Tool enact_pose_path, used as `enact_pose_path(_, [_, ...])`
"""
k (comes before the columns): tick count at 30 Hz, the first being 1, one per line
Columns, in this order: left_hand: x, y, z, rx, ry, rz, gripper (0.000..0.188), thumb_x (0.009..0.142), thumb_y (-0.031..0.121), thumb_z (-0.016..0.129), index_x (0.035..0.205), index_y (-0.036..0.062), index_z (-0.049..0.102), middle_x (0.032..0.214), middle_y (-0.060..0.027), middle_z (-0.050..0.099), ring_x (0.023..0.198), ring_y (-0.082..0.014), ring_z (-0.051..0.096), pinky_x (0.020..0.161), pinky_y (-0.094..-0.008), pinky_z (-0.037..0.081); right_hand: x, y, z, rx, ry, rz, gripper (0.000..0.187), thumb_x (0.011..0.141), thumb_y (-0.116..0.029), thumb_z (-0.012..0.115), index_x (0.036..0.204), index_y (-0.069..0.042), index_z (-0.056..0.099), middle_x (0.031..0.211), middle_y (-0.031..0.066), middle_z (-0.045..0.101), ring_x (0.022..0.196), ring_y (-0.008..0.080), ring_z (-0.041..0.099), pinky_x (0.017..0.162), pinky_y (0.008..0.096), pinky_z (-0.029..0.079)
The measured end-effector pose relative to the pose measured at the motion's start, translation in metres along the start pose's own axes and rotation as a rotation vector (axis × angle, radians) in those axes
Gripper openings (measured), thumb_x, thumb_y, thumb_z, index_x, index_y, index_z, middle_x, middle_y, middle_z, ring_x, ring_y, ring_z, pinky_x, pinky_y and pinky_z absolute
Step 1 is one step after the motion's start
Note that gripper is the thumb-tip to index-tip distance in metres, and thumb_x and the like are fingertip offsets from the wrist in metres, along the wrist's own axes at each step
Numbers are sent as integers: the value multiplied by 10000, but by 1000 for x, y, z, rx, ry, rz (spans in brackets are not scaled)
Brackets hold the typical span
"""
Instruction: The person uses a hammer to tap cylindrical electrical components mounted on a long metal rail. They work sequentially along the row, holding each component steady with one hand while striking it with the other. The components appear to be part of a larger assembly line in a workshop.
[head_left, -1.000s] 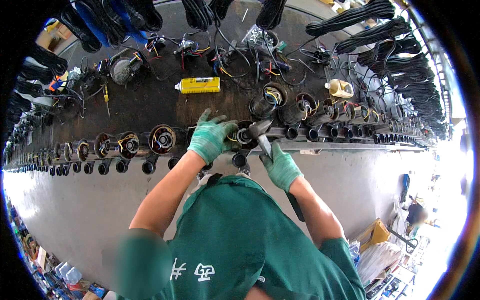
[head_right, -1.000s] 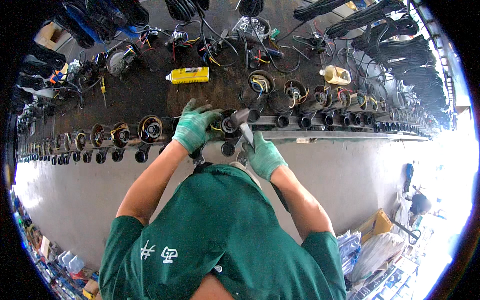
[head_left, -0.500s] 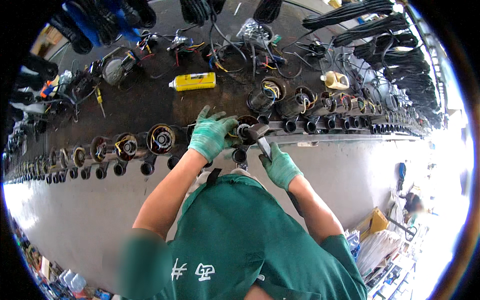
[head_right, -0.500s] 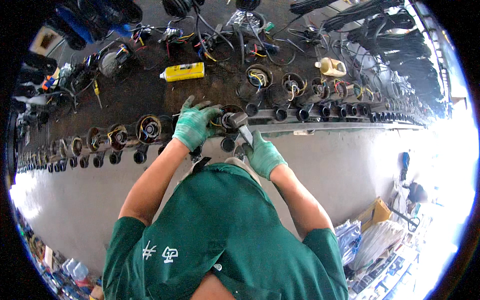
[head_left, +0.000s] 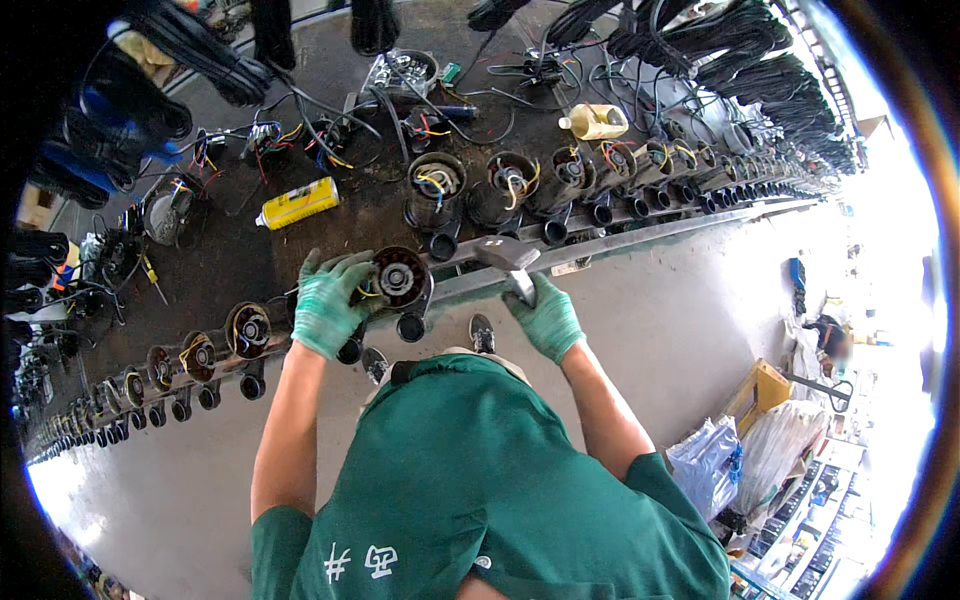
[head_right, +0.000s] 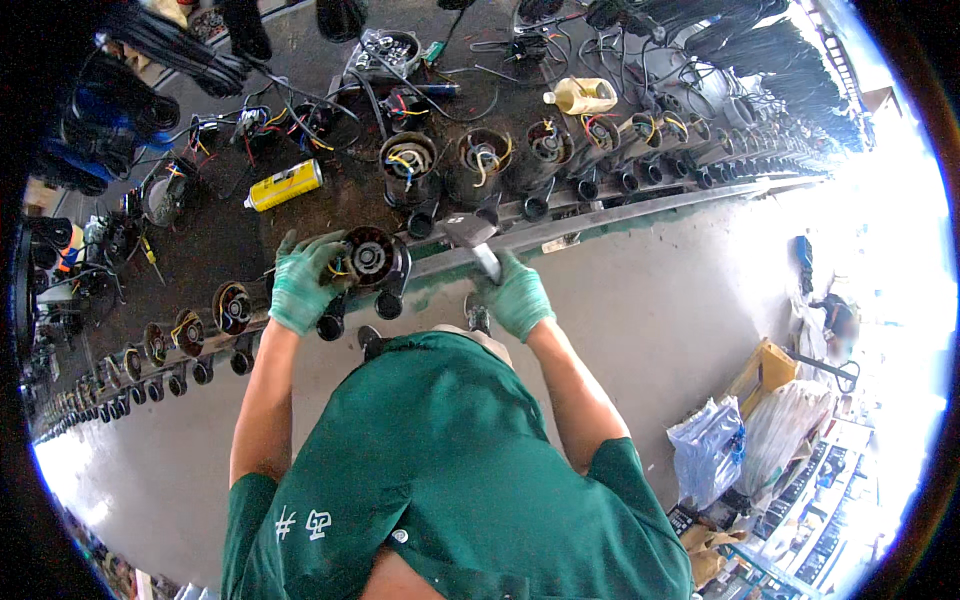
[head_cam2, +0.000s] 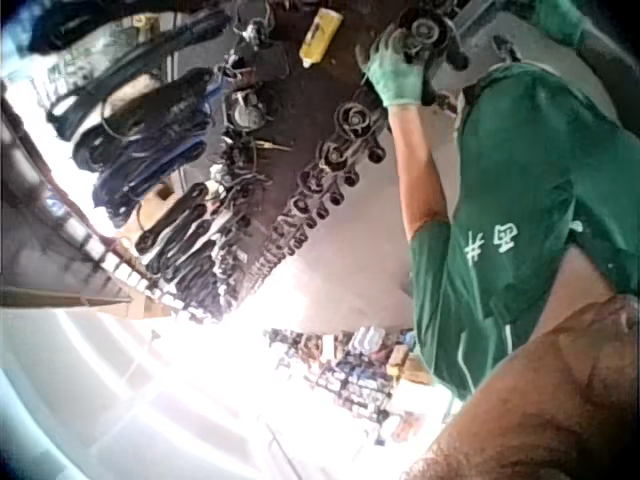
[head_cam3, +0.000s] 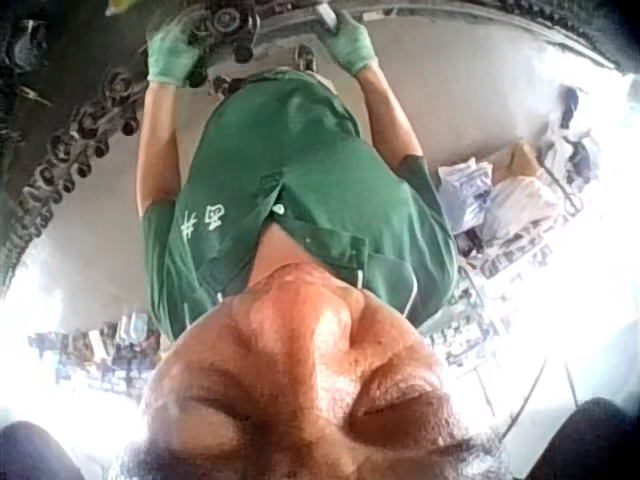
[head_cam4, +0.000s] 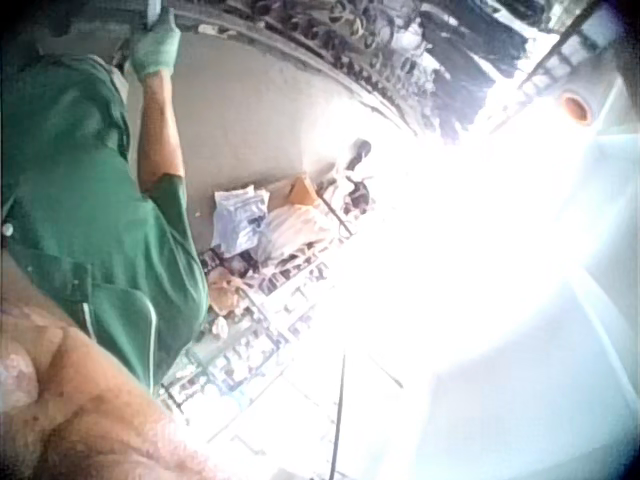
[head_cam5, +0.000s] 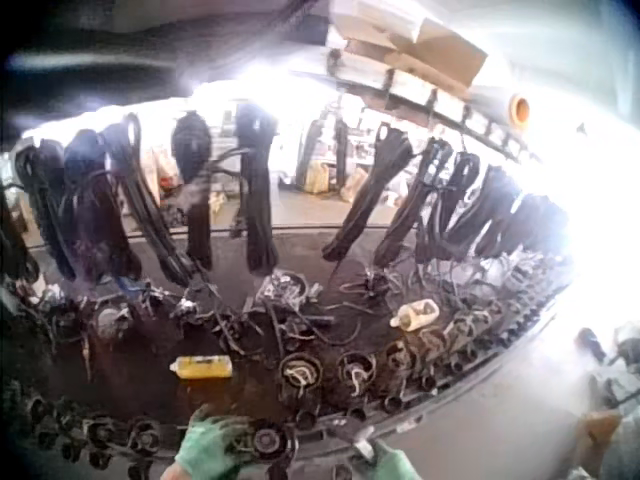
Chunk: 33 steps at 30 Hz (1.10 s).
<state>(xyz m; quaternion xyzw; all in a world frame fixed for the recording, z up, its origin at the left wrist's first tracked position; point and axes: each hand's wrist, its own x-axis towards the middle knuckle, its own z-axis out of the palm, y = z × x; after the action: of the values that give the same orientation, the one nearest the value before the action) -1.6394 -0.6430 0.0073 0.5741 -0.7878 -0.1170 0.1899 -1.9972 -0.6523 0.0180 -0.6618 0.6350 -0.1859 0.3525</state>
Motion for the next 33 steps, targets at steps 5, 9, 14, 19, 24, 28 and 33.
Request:
enact_pose_path(5, [30,79,0,97,185,148,399,840,232,771,1197,97,658,1320,-86,666,1243,-323,609,1131,-528,414,21,130,-42,-128,54,156,355,943,-341,700,1115,-36,643,961,288,711,948,503,671,759,515,539])
enact_pose_path(9, [63,147,60,40,-83,-29,390,950,244,662,1286,49,621,1317,-152,654,1173,-355,650,1044,-482,503,37,202,-61,-160,52,268,372,949,-361,688,1106,-27,640,955,300,707,949,518,660,767,527,535])
enact_pose_path(14, [87,117,168,53,-272,-663,480,969,217,614,1402,32,521,1423,-224,542,1178,-438,627,966,-515,543,52,246,-62,-104,-23,274,384,956,-350,680,1130,-14,618,970,309,703,968,531,650,790,534,528])
enact_pose_path(19, [102,111,186,146,-279,-623,329,952,196,634,1243,51,586,1348,-239,576,1081,-443,664,887,-527,563,61,258,-65,-131,-104,285,418,969,-335,674,1223,-10,611,1039,308,704,1024,520,650,834,509,529])
enact_pose_path(24, [72,137,180,115,-326,-543,217,929,209,663,1097,77,628,1133,-215,658,962,-441,683,807,-538,555,64,266,-66,-130,-118,260,451,963,-346,681,1264,-17,615,1089,316,698,1076,517,639,857,517,529])
enact_pose_path(28, [39,147,190,95,-356,-462,215,902,224,688,1060,81,654,1098,-192,672,957,-421,689,792,-526,552,63,271,-63,-123,-118,255,447,955,-353,691,1243,-17,627,1077,311,702,1058,512,648,847,514,532])
enact_pose_path(33, [28,163,180,31,-439,-389,388,804,247,812,1113,70,659,1109,-191,686,1002,-401,688,826,-514,554,65,271,-61,-141,-92,225,399,957,-339,687,1205,-30,635,992,280,715,918,483,683,768,501,546])
